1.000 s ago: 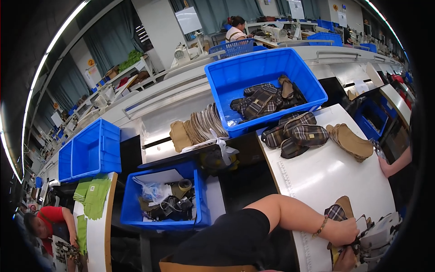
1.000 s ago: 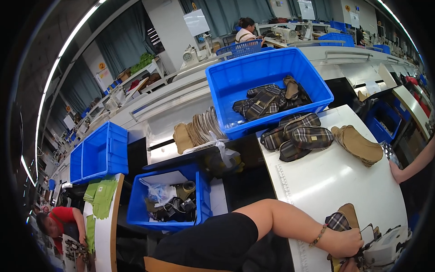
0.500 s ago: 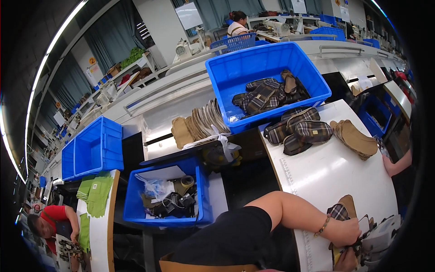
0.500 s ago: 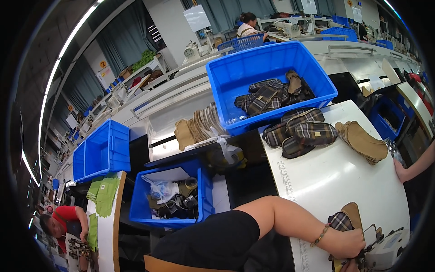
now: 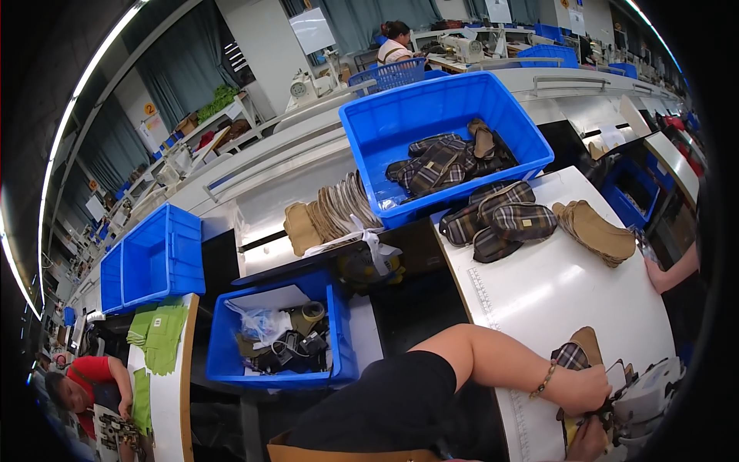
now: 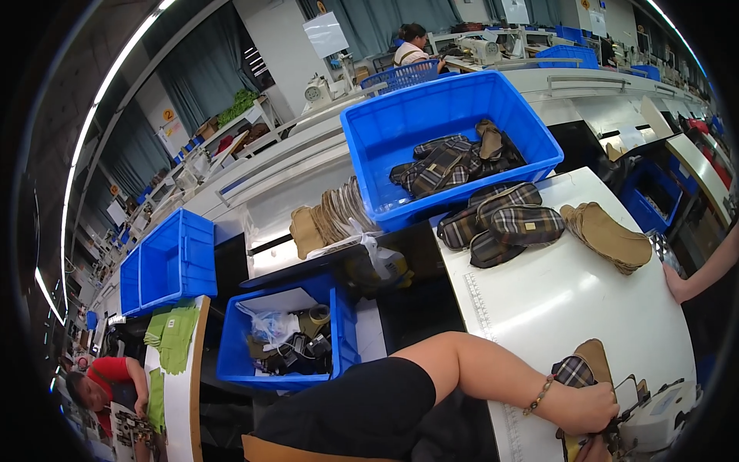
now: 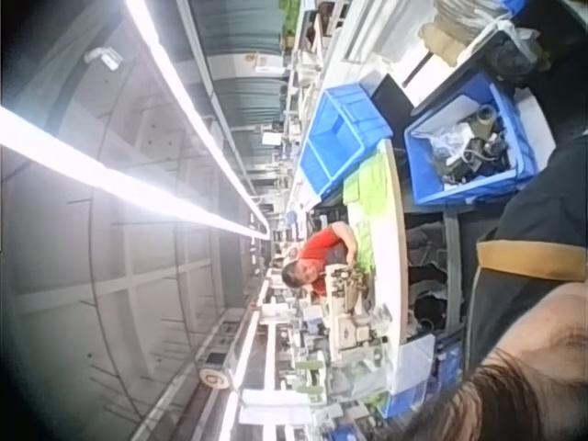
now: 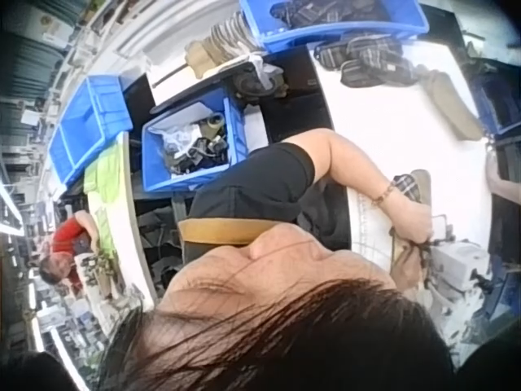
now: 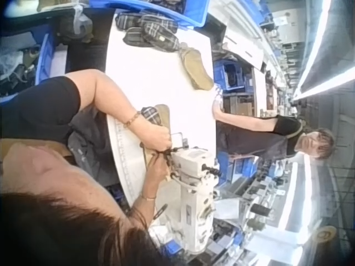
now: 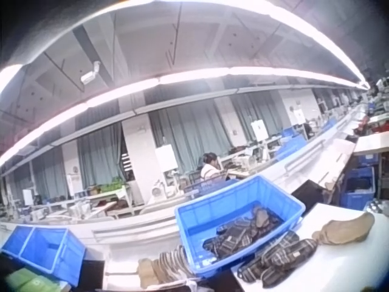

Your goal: Sewing leather or fabric components of a shoe together using an industrial sewing machine.

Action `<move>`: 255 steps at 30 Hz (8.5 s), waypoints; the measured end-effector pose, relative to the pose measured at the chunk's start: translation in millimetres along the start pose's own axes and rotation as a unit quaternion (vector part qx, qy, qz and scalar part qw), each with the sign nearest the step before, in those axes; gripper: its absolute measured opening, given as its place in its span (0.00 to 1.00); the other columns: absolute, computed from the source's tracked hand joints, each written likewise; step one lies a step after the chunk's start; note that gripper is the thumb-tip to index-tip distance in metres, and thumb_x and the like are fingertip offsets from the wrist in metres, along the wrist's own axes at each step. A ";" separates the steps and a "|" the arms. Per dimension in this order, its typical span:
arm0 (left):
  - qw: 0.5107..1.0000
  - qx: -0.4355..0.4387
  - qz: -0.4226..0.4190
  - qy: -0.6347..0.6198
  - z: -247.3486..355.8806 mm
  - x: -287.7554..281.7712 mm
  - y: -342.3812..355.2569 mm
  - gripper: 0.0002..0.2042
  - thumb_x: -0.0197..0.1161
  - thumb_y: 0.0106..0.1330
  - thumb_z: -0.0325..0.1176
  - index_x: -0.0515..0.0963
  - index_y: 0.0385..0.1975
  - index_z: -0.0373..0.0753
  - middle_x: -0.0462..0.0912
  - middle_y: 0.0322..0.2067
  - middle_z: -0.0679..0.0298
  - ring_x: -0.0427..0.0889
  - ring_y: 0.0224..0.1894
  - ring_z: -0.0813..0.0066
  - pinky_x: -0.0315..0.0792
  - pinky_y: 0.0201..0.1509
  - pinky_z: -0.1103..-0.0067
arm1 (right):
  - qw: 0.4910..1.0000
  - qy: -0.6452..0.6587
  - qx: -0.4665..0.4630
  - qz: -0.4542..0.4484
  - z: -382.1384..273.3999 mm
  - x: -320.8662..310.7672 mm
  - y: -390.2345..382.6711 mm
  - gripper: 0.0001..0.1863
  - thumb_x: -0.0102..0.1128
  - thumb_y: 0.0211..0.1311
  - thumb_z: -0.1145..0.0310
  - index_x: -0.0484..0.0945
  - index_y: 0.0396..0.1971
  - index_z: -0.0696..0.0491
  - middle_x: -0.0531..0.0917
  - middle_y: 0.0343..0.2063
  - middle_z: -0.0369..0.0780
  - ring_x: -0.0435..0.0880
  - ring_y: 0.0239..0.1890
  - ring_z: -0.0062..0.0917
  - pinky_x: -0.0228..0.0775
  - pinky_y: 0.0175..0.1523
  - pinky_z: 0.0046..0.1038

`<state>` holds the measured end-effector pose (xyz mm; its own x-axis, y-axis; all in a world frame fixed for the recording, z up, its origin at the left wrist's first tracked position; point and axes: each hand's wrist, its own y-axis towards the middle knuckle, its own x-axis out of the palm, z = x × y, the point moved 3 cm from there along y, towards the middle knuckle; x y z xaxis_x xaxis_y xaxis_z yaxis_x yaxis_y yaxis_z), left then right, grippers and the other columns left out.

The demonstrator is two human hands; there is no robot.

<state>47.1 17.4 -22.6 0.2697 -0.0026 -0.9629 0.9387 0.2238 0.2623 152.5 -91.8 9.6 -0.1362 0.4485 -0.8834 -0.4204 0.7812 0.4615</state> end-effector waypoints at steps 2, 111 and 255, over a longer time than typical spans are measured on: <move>1.000 -0.007 0.011 -0.006 1.2 -0.5 -1.6 0.11 0.65 0.50 0.40 0.85 0.23 0.39 0.81 0.33 0.57 0.82 0.35 0.62 0.69 0.36 0.69 | 0.999 -0.017 0.016 0.023 -1.5 2.1 -2.7 0.08 0.63 0.63 0.68 0.82 0.34 0.57 0.83 0.24 0.45 0.82 0.25 0.38 0.73 0.31 0.36; 0.977 0.004 0.051 -0.207 -18.4 -42.8 3.6 0.12 0.72 0.48 0.39 0.87 0.32 0.44 0.84 0.36 0.66 0.80 0.42 0.61 0.71 0.46 0.69 | 0.993 -0.032 0.114 -0.030 -20.7 71.7 -57.4 0.17 0.58 0.55 0.71 0.79 0.45 0.60 0.76 0.13 0.39 0.78 0.16 0.33 0.67 0.19 0.36; 0.979 -0.113 0.070 -0.156 -6.5 -45.9 10.0 0.14 0.73 0.53 0.40 0.85 0.38 0.46 0.84 0.24 0.60 0.84 0.28 0.57 0.76 0.30 0.68 | 0.987 0.035 0.146 -0.052 -20.7 22.7 -34.1 0.18 0.59 0.49 0.73 0.81 0.42 0.61 0.78 0.14 0.40 0.81 0.17 0.31 0.74 0.22 0.35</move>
<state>42.7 26.1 23.7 0.4773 -0.2456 -0.8437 0.8259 0.4533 0.3353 145.2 -117.2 -27.9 -0.1731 0.3365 -0.9256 -0.1608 0.9176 0.3636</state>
